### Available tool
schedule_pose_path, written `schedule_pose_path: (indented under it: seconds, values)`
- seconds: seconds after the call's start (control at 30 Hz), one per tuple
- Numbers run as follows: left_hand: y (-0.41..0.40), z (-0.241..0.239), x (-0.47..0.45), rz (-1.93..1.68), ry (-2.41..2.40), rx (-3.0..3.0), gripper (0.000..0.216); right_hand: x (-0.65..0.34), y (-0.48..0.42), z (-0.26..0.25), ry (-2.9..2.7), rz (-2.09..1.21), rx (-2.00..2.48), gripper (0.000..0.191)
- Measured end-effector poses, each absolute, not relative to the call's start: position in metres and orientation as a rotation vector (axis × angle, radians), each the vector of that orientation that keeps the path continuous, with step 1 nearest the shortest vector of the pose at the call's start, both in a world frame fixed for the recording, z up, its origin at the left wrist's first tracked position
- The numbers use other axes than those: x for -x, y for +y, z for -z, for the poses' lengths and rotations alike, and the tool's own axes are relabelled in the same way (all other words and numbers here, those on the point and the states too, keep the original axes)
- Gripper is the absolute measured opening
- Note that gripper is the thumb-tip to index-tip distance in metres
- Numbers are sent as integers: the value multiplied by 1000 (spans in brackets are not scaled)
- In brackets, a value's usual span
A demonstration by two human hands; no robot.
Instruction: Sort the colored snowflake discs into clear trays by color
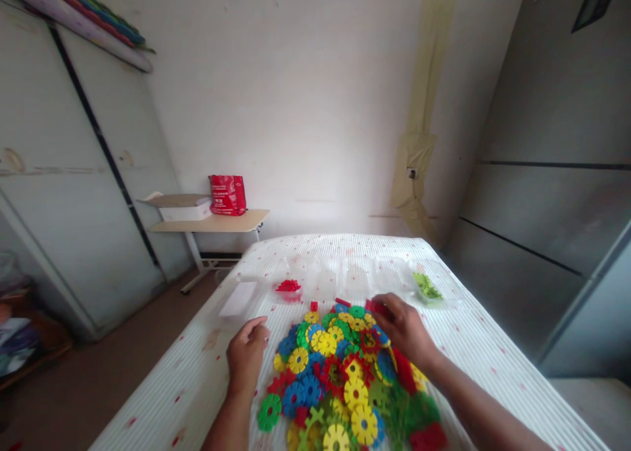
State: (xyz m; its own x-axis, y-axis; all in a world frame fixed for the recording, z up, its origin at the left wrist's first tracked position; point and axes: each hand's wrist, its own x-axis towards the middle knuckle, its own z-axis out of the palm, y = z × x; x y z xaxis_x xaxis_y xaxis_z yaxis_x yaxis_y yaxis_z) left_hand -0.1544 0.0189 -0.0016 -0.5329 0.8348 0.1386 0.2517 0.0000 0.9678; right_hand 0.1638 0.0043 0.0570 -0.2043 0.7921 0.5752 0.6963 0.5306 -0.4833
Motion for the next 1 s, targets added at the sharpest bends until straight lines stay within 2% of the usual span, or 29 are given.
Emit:
schedule_pose_path:
  seconds: [0.2, 0.4, 0.73, 1.0]
  values:
    - [21, 11, 159, -1578, 1757, -1158, 40, -62, 62, -86, -2136, -289, 1140, 8]
    - [22, 11, 159, -1597, 1743, -1167, 39, -27, 88, -98, -2110, -319, 1089, 32]
    - [21, 12, 158, -1594, 1702, -1105, 40, -66, 59, -85, -2080, -344, 1100, 27]
    - [21, 13, 160, -1574, 1716, -1135, 37, -185, 19, -58, -1825, -299, 1323, 24]
